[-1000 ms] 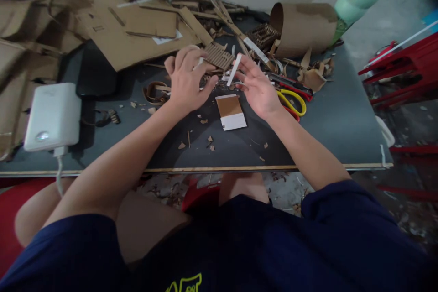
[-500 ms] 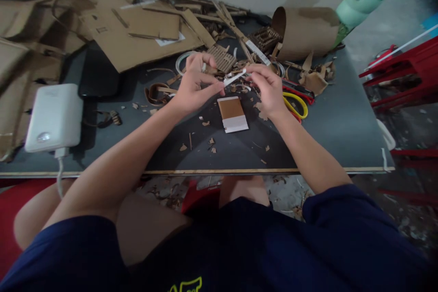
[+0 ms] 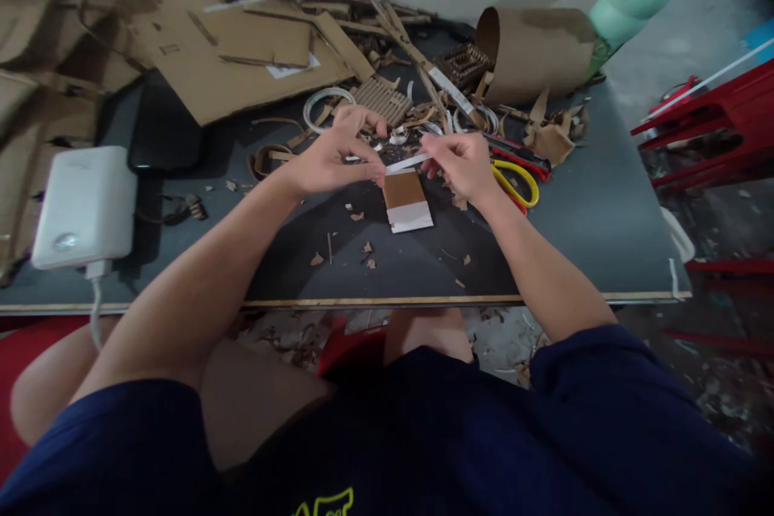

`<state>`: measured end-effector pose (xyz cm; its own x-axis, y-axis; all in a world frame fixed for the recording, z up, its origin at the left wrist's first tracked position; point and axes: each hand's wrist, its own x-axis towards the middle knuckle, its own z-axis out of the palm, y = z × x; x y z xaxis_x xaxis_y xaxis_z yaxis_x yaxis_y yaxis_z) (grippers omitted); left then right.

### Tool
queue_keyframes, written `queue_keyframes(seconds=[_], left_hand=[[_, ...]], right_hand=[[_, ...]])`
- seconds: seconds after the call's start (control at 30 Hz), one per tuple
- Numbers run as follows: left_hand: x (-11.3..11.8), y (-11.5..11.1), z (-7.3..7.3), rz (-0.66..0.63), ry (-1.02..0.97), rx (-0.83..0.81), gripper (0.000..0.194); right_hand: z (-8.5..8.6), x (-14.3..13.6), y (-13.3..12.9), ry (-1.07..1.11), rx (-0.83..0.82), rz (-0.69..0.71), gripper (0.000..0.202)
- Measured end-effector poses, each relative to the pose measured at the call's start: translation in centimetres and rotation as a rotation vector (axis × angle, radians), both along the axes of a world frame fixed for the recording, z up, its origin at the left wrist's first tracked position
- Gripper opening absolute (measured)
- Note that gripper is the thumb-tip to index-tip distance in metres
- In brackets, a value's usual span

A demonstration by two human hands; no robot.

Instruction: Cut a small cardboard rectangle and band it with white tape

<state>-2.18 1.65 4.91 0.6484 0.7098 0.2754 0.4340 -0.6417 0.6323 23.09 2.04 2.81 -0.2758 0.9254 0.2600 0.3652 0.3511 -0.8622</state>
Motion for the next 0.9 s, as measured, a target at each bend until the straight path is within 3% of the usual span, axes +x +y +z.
queue_keyframes(seconds=[0.17, 0.3, 0.43, 0.6, 0.73, 0.9], left_hand=[[-0.3, 0.3, -0.1, -0.029, 0.037, 0.011, 0.058], [-0.4, 0.7, -0.4, 0.026, 0.099, 0.004, 0.060], [0.0, 0.8, -1.3, 0.147, 0.217, -0.013, 0.045], [0.9, 0.4, -1.7, 0.204, 0.292, -0.032, 0.028], [1.5, -0.1, -1.3, 0.225, 0.339, -0.053, 0.026], [1.7, 0.0, -1.8, 0.254, 0.307, -0.053, 0.028]], right_hand=[[0.3, 0.3, 0.1, -0.054, -0.024, 0.079, 0.052], [0.8, 0.1, -0.2, -0.255, 0.067, 0.047, 0.035], [0.9, -0.1, -0.6, -0.460, 0.123, 0.014, 0.026], [0.6, -0.4, -0.7, -0.505, 0.133, -0.008, 0.024], [0.4, -0.6, -0.6, -0.562, 0.101, -0.026, 0.022], [0.3, -0.8, -0.7, -0.613, 0.122, -0.061, 0.022]])
